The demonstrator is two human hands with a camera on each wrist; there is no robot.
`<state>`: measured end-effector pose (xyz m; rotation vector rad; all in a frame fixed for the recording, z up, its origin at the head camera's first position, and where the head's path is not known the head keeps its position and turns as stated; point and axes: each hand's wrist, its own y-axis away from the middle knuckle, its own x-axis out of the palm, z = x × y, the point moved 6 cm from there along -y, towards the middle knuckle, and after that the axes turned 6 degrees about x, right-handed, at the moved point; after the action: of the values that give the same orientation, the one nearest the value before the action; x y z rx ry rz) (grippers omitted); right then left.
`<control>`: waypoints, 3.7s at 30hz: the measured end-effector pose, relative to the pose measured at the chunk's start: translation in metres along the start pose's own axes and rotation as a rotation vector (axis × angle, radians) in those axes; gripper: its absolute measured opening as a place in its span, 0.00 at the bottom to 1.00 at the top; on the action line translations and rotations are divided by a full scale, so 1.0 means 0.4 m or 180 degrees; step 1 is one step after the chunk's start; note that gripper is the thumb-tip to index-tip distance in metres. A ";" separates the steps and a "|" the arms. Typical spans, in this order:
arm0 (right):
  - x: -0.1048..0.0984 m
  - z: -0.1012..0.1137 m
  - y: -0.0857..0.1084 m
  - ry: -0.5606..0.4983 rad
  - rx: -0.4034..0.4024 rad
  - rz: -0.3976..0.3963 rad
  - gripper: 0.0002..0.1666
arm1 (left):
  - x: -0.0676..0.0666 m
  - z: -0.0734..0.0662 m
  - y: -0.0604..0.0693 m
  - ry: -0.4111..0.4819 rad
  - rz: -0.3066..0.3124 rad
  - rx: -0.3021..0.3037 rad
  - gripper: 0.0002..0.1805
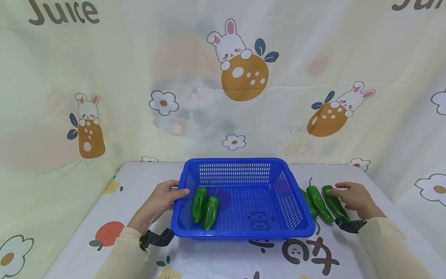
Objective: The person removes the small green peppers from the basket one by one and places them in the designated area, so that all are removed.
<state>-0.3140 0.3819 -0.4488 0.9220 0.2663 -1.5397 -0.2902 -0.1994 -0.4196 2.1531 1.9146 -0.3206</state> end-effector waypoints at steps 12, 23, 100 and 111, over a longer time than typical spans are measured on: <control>-0.006 0.089 0.052 0.0014 -0.0128 -0.0167 0.51 | 0.001 0.003 0.003 -0.0072 -0.0057 -0.0025 0.25; 0.053 0.281 0.128 -0.0406 -0.0618 -0.0251 0.50 | 0.001 0.003 0.001 -0.0058 -0.0071 -0.0002 0.26; 0.668 0.635 0.195 -0.0207 -0.0595 0.1804 0.08 | -0.003 0.012 0.007 0.0099 -0.0012 -0.0051 0.25; 0.672 0.635 0.197 -0.0455 -0.0657 0.1809 0.19 | -0.001 0.011 0.013 0.0099 -0.0002 -0.0053 0.25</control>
<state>-0.3203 0.0039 -0.4385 0.6469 0.0483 -1.0226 -0.2850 -0.2020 -0.4234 2.1594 1.9275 -0.2720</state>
